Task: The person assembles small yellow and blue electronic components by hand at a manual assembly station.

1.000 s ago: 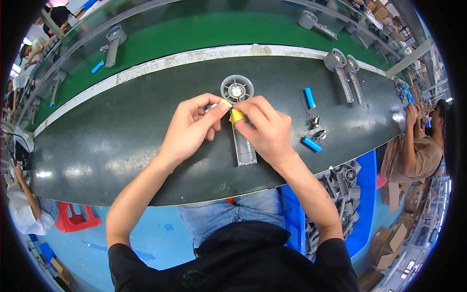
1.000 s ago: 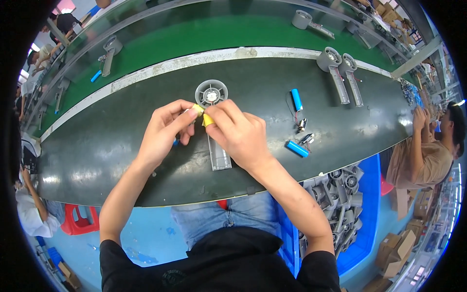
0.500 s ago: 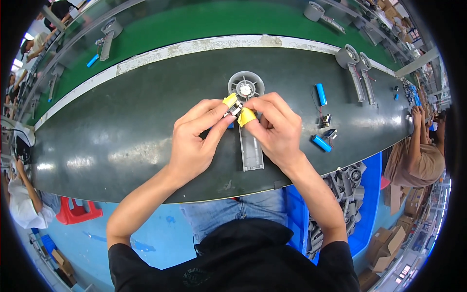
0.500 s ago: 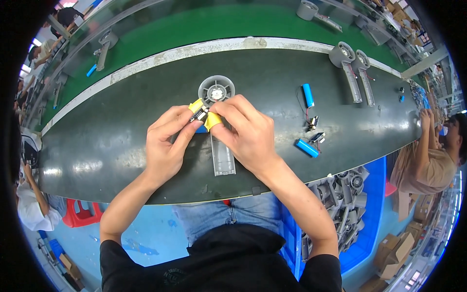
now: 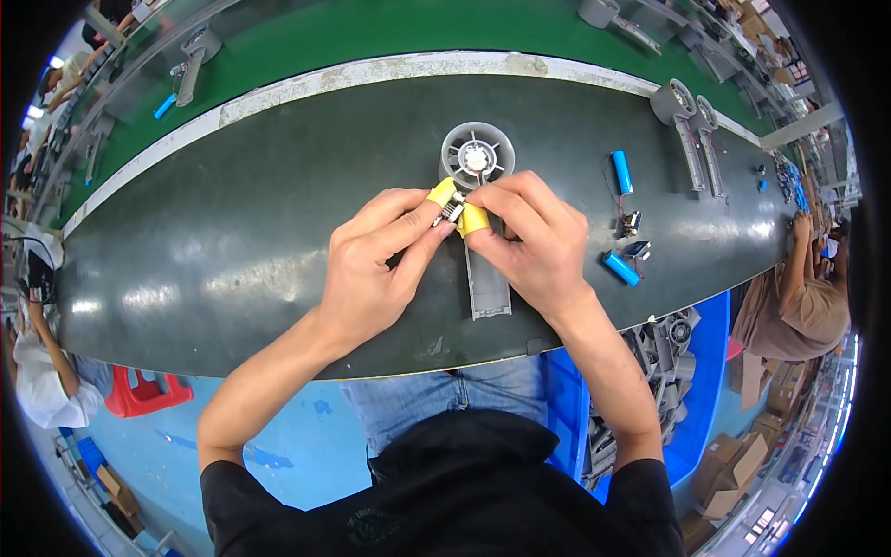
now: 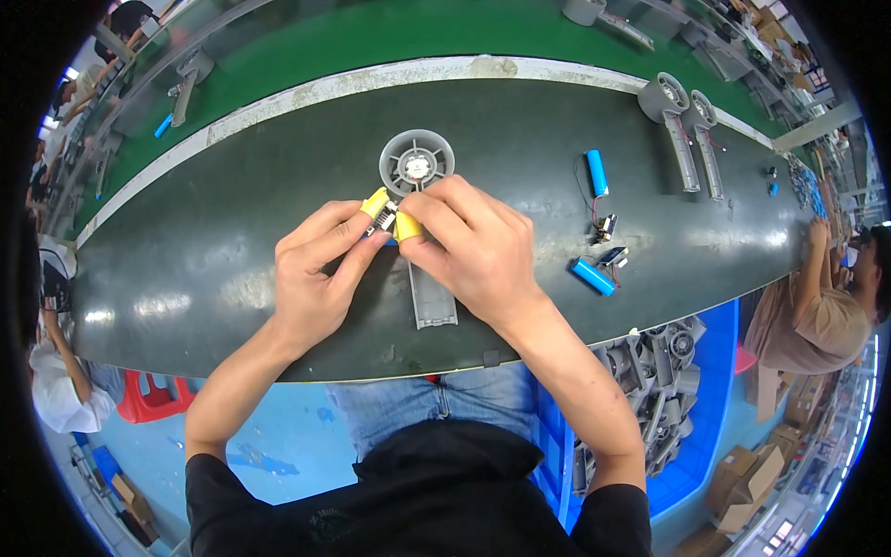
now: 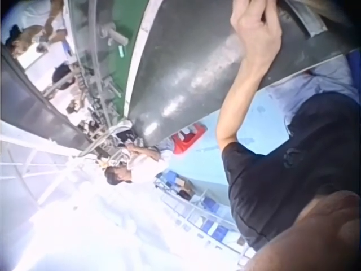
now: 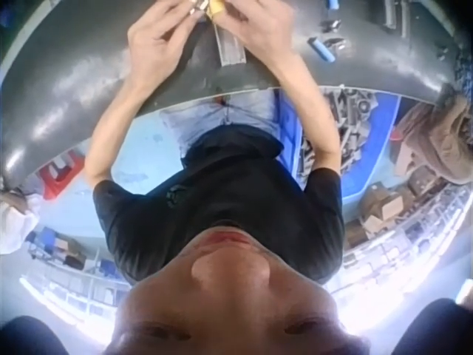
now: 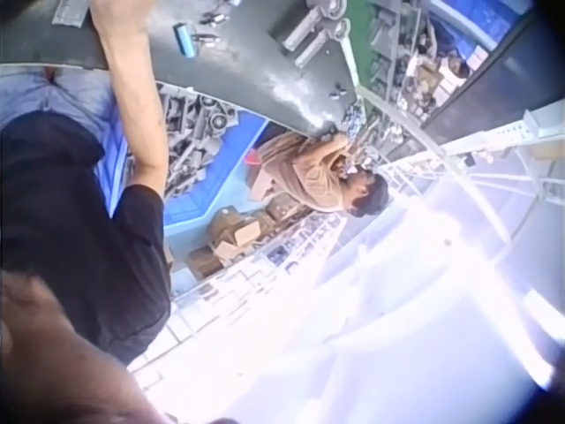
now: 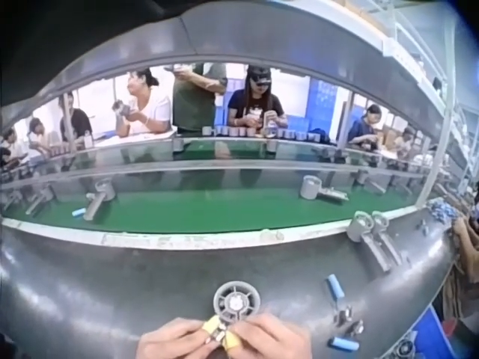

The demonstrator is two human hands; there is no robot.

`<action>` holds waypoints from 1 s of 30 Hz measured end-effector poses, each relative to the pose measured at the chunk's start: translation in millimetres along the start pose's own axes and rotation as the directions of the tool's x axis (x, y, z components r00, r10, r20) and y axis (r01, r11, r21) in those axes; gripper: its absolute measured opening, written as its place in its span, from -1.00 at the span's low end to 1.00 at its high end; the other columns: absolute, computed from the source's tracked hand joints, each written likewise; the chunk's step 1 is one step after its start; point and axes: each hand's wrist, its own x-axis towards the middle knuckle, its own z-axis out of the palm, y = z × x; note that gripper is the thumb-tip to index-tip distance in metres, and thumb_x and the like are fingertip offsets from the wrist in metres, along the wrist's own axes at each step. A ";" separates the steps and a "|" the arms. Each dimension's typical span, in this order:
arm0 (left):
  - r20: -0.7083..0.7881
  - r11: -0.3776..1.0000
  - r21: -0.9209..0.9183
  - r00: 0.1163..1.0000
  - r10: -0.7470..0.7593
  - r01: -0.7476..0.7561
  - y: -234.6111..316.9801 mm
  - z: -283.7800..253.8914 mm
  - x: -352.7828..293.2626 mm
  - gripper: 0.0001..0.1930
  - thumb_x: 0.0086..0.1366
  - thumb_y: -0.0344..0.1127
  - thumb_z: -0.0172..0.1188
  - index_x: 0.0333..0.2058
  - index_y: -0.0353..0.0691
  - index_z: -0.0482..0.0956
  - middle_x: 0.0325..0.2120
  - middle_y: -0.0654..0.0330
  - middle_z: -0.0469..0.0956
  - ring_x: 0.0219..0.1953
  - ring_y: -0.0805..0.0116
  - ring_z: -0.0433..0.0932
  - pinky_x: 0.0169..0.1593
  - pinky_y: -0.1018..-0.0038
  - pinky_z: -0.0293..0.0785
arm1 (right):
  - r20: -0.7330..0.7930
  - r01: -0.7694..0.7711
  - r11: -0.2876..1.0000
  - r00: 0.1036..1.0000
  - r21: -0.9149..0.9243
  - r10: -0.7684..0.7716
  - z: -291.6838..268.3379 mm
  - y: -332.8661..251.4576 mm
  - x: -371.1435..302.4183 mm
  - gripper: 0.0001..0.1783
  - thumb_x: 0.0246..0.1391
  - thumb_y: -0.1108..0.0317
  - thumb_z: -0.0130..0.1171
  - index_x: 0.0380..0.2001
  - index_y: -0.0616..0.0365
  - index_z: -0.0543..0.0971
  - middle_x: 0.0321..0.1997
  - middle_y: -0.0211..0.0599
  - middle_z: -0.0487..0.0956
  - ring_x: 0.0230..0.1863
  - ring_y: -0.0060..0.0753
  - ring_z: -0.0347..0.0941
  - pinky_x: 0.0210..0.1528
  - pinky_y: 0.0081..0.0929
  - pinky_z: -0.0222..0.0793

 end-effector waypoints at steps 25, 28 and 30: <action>0.144 0.983 -0.185 0.989 0.037 -0.010 -7.8 -8.3 2.6 -0.78 0.22 -0.63 0.21 -0.14 -0.45 0.58 -0.31 0.04 0.55 -0.43 0.25 0.51 -0.39 0.45 0.42 | 0.026 0.030 0.997 0.999 0.067 -0.032 2.4 0.9 -5.7 -0.71 -0.22 0.72 0.33 -0.34 0.29 0.58 -0.34 -0.33 0.55 -0.56 -0.68 0.38 -0.57 -0.68 0.32; 0.160 0.981 -0.195 0.986 0.040 -0.008 -7.4 -12.5 2.5 -0.77 0.21 -0.64 0.20 -0.13 -0.45 0.58 -0.32 0.04 0.54 -0.42 0.24 0.51 -0.38 0.46 0.43 | 0.014 0.051 0.995 0.999 0.084 -0.052 3.6 1.2 -6.0 -0.72 -0.20 0.71 0.34 -0.33 0.31 0.57 -0.34 -0.31 0.56 -0.53 -0.65 0.41 -0.56 -0.68 0.35; 0.174 0.980 -0.201 0.984 0.038 -0.003 -6.7 -14.7 3.0 -0.77 0.21 -0.64 0.20 -0.13 -0.45 0.58 -0.32 0.04 0.54 -0.42 0.24 0.51 -0.37 0.46 0.43 | 0.028 0.057 0.996 0.998 0.072 -0.059 1.9 -0.4 -5.4 -0.73 -0.18 0.70 0.35 -0.33 0.31 0.57 -0.33 -0.30 0.57 -0.51 -0.62 0.45 -0.53 -0.67 0.40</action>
